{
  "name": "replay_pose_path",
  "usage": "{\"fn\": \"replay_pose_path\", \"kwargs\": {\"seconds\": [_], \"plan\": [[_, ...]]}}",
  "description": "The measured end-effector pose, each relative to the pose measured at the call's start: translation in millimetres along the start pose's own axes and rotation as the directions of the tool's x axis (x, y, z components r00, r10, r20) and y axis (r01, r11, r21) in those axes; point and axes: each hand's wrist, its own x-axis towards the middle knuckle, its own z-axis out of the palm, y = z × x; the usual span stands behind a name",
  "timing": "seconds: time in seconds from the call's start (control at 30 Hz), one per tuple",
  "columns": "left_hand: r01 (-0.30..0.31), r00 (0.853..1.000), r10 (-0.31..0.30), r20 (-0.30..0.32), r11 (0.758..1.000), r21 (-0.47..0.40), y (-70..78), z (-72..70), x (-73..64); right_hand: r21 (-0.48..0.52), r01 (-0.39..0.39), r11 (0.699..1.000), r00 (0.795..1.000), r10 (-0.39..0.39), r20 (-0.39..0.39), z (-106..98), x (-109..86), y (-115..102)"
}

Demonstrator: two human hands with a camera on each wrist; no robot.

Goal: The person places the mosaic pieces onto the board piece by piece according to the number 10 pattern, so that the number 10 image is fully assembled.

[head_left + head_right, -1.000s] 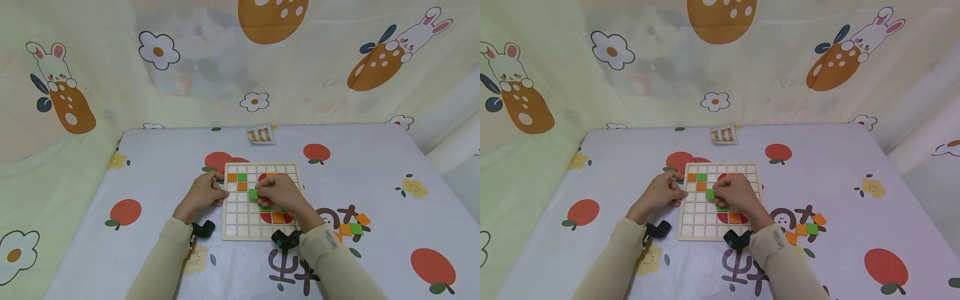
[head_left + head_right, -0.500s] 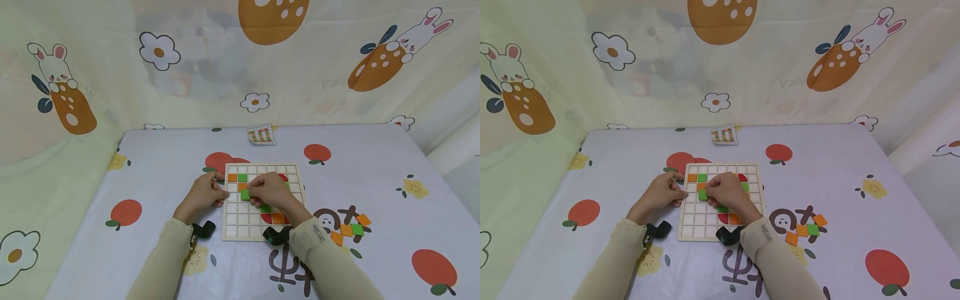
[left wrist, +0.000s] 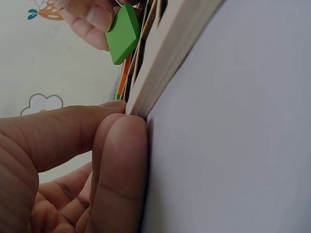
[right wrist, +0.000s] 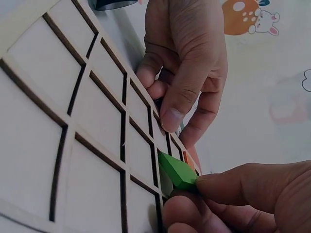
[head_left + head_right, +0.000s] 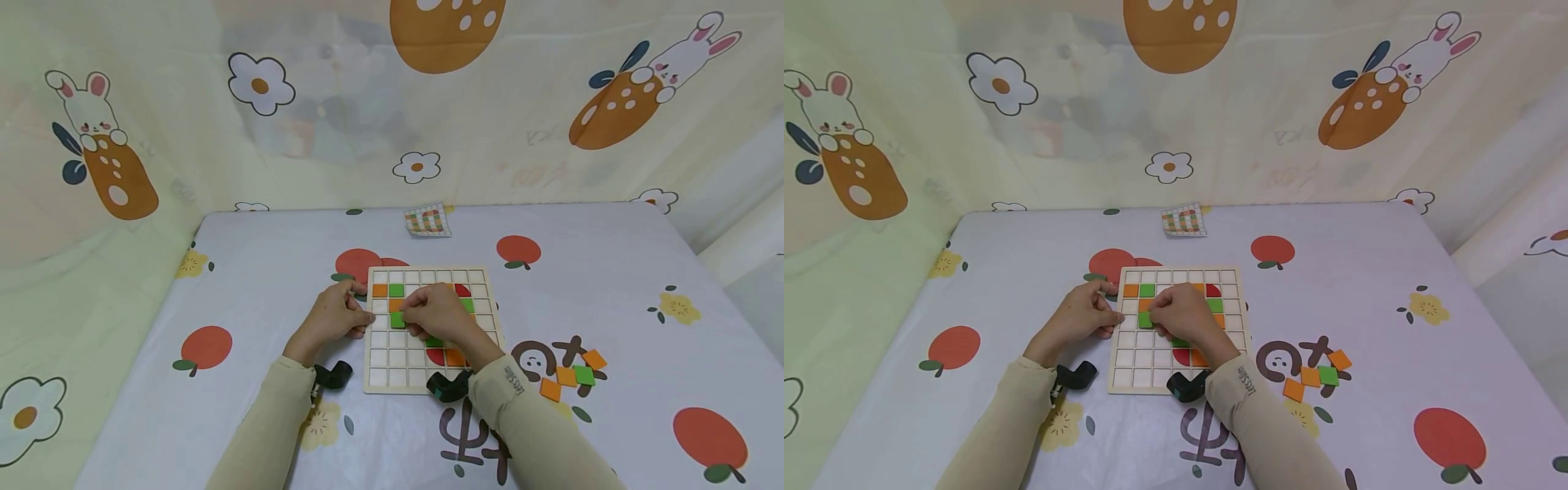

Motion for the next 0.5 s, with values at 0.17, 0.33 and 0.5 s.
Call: {"fn": "replay_pose_path", "kwargs": {"seconds": [0.17, 0.33, 0.5], "plan": [[0.004, 1.0, -0.004, 0.001, 1.0, 0.002, -0.7, 0.0, 0.4, 0.0, 0.01, 1.0, 1.0, -0.01, 0.002, 0.2, -0.3, 1.1], [0.004, 1.0, -0.004, 0.005, 1.0, 0.0, -1.3, -0.2, 0.8, 0.013, 0.027, 1.0, 1.0, -0.027, 0.003, 0.0, 0.1, 2.9], [0.008, 1.0, -0.008, 0.003, 1.0, -0.004, -1.3, -0.2, 1.2, 0.033, 0.05, 0.998, 0.999, -0.05, 0.007, -1.0, -0.2, 5.3]]}}
